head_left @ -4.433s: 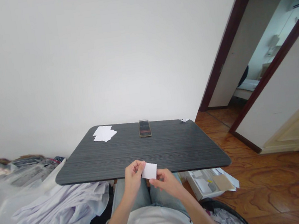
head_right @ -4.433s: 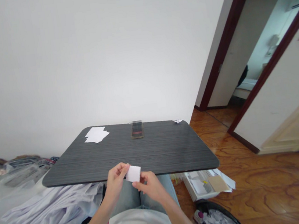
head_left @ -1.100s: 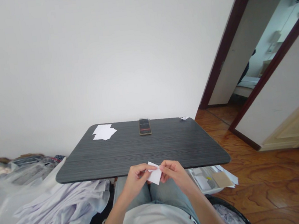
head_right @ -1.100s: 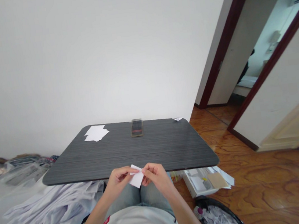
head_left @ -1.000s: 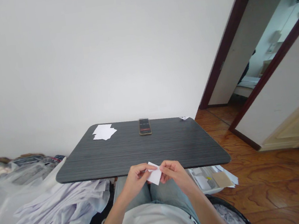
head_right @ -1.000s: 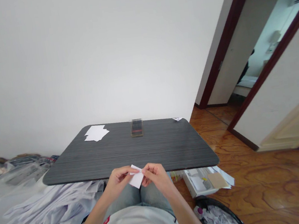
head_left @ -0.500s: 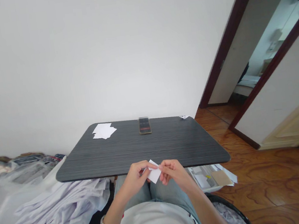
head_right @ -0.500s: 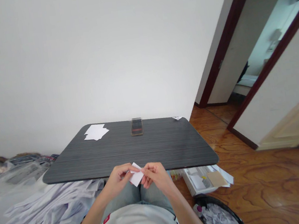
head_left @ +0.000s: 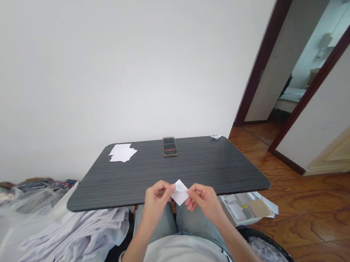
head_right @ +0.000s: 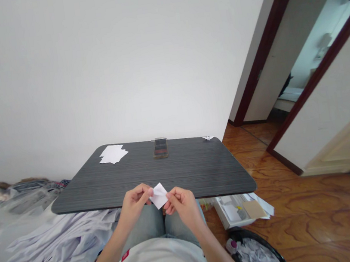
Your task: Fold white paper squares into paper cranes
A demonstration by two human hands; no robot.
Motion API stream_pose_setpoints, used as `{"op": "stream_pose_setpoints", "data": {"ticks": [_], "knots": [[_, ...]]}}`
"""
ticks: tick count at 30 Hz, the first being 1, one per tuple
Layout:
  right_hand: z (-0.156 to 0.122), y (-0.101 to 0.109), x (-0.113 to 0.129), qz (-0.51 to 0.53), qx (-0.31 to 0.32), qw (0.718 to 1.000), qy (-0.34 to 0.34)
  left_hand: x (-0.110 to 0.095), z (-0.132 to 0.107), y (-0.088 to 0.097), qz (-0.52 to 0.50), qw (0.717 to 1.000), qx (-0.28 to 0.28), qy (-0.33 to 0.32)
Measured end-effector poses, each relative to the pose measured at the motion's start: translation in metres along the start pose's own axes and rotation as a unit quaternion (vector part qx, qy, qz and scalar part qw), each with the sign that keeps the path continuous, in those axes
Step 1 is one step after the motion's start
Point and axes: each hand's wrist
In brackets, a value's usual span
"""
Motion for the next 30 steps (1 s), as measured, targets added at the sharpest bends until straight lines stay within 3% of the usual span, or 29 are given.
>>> {"op": "stream_pose_setpoints", "data": {"ticks": [10, 22, 30], "knots": [[-0.005, -0.004, 0.004, -0.039, -0.008, 0.999, 0.03, 0.0, 0.003, -0.003, 0.017, 0.999, 0.012, 0.04], [-0.002, -0.001, 0.003, 0.094, 0.024, 0.994, -0.044, 0.0, 0.004, -0.003, 0.031, 0.999, -0.001, 0.009], [-0.004, -0.001, 0.007, 0.078, 0.028, 0.996, -0.038, -0.012, 0.001, -0.003, 0.055, 0.998, -0.005, -0.014]]}}
Point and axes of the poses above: each hand's wrist, its own z-axis towards the middle knuckle, its own y-axis out of the back of the hand, x = y × z, and after that the axes turned 4 degrees about z, right-handed
